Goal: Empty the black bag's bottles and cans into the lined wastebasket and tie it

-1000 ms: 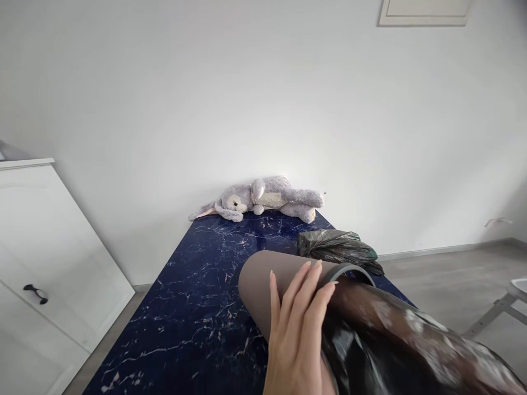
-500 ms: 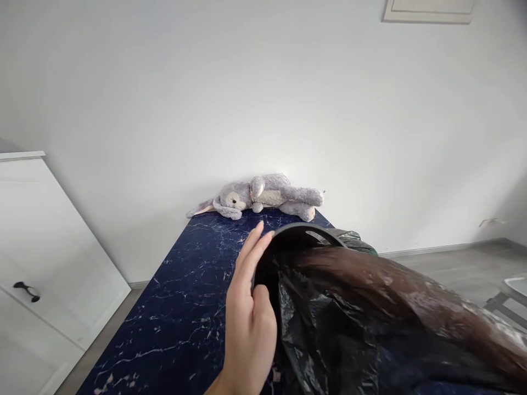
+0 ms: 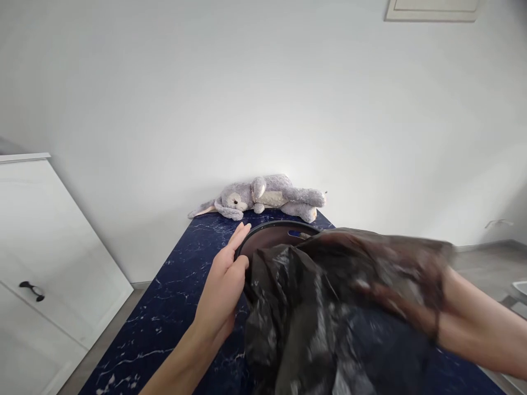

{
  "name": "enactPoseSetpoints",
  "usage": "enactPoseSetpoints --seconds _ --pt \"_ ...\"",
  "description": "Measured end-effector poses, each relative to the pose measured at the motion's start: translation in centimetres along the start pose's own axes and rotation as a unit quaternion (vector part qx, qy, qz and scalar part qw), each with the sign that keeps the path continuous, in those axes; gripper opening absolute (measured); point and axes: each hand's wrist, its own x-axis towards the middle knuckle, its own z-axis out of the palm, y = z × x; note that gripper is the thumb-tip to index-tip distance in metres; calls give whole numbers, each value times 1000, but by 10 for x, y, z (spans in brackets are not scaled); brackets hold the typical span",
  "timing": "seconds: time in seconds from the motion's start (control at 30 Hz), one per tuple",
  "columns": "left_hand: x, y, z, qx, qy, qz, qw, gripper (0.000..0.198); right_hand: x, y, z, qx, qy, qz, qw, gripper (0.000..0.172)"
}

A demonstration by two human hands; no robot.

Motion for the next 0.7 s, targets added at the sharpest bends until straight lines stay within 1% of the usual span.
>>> enactPoseSetpoints --seconds 0.1,0.17,0.2,0.23,0.27,0.3,0.33,0.37,0.4,0.43,0.5,0.53,0.57,0.6,0.63,0.7 --pt "8 1 -2 -9 -21 -30 999 61 21 -12 -1 6 -27 13 1000 41" --pt "6 8 -2 15 -5 -29 999 58 36 -17 1 36 -26 17 999 39" --pt "3 13 -2 36 19 -2 999 56 42 -19 3 52 -25 16 998 39" --pt "-2 19 -2 54 55 46 996 54 49 -19 5 69 -23 14 997 39" --pt "-8 25 -2 70 95 111 987 50 55 -19 8 86 -24 15 996 40" --pt "-16 31 -1 88 121 181 972 45 61 -18 11 104 -28 17 994 42" --pt "-23 37 -1 108 129 252 953 41 68 -17 15 119 -33 19 992 44" --pt "-30 43 0 135 109 323 931 39 74 -15 19 129 -38 20 991 45" --pt "-36 48 2 166 68 387 905 41 80 -13 23 128 -43 22 991 45" --pt "-41 53 4 199 13 440 876 43 85 -11 28 118 -46 21 992 43" --pt "-45 62 9 257 -107 510 814 41 97 -7 36 83 -52 11 995 40" --pt "-43 65 12 277 -149 529 789 37 102 -4 40 63 -58 3 996 39" --pt "-40 67 15 293 -175 538 771 34 106 -2 43 40 -63 -6 997 38" --pt "-36 68 17 306 -180 542 761 33 110 1 45 18 -68 -17 997 37" --pt "-30 67 18 318 -171 545 757 33 114 4 47 -6 -72 -27 997 35" --pt "-20 62 15 330 -124 544 761 37 119 13 48 -49 -75 -36 995 32"
